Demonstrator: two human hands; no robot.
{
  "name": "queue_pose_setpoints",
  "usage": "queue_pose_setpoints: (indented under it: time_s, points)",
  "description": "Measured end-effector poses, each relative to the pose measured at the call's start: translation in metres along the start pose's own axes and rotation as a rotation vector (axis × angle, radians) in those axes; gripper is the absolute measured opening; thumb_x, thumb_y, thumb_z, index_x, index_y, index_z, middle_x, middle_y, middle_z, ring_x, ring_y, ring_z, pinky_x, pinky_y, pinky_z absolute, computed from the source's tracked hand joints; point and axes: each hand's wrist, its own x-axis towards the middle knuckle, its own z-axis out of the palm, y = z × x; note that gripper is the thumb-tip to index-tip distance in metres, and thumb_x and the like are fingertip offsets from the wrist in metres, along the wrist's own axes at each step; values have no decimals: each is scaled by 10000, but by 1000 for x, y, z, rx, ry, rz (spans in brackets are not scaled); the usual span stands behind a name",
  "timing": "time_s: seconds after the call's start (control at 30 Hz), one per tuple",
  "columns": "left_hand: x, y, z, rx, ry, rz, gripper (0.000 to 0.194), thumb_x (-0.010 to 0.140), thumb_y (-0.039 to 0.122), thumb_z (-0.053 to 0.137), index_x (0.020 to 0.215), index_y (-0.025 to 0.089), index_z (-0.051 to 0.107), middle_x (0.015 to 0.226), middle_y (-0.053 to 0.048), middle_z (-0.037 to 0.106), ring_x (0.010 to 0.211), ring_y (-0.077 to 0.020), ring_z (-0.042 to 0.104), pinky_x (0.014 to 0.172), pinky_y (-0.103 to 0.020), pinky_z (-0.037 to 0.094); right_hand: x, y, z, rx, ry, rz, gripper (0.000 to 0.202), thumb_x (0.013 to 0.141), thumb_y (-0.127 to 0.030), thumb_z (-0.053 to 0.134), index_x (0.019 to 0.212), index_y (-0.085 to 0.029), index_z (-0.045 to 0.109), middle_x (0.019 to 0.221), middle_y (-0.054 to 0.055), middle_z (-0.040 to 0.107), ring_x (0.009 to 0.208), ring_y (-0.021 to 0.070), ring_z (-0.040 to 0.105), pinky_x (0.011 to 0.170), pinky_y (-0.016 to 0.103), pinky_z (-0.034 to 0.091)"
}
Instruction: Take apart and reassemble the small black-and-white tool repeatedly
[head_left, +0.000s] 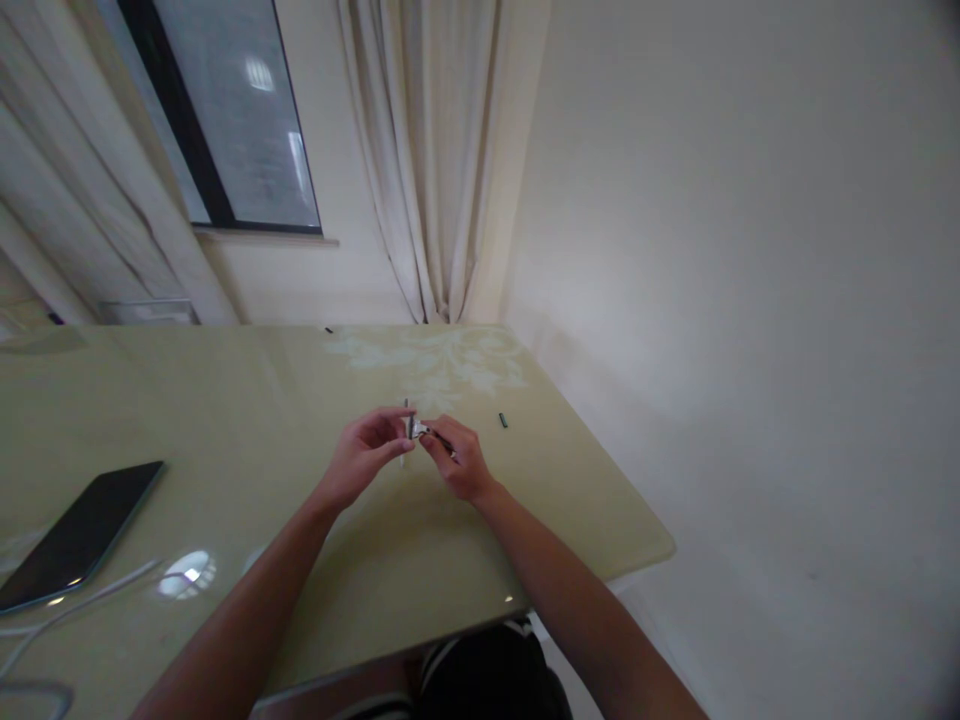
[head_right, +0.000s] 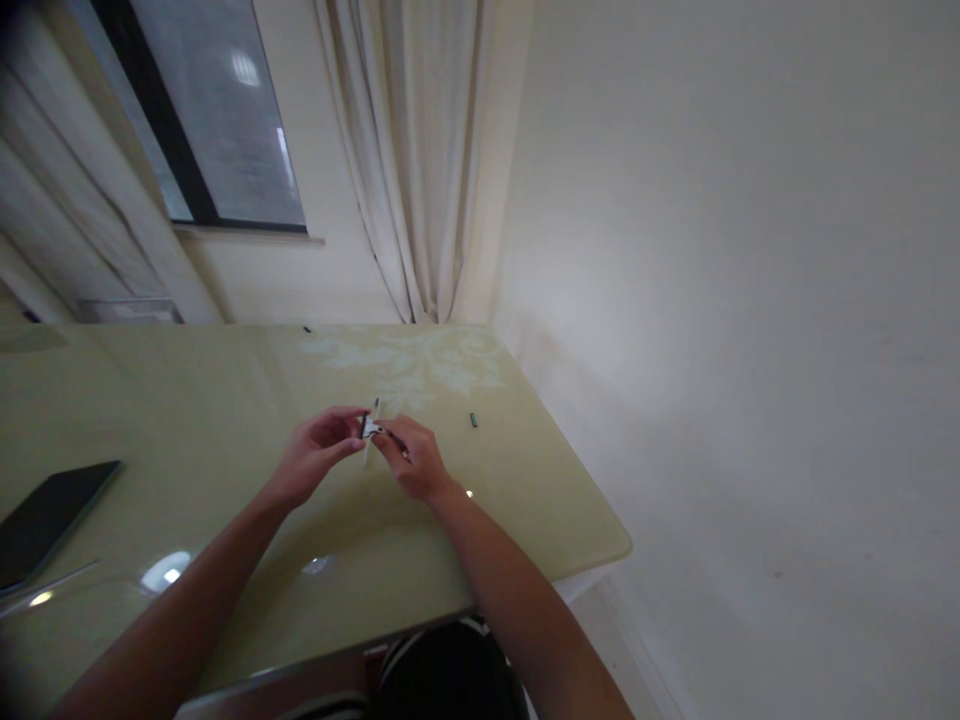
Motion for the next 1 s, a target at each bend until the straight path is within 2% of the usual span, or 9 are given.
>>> queue_pose_setpoints:
  time_s: [0.17, 0.5, 0.73, 1.0]
  points:
    - [0, -2, -3, 13, -14, -1, 398, 724, 294, 890, 1099, 224, 777, 748, 13, 639, 679, -107, 575, 642, -209, 484, 1, -2, 0, 16, 14, 1, 263, 1028, -369, 554, 1048, -172, 727, 851, 49, 664, 772, 162, 586, 743, 275, 456]
    - [0, -15, -5, -49, 9, -70, 432, 769, 371, 856, 1175, 253, 769, 889, -25, 679, 850, -154, 607, 771, -243, 501, 1, -5, -1, -12, 61, 22, 259, 1020, -363, 563, 1020, -164, 730, 810, 39, 656, 732, 153, 586, 709, 261, 452]
    - [-2, -12, -3, -73, -10, -75, 435, 737, 361, 881, 1147, 258, 783, 845, -13, 678, 804, -144, 596, 747, -236, 486, -1, -5, 3, 2, 45, -7, 249, 1021, -353, 562, 1025, -167, 727, 845, 58, 690, 765, 164, 616, 732, 269, 466]
    - [-2, -15, -3, -70, -25, -77, 430, 747, 350, 873, 1155, 248, 781, 891, -32, 704, 807, -153, 603, 736, -243, 482, 0, -8, 1, -4, 41, 16, 267, 1030, -370, 541, 1023, -176, 725, 848, 54, 688, 763, 161, 616, 736, 266, 471]
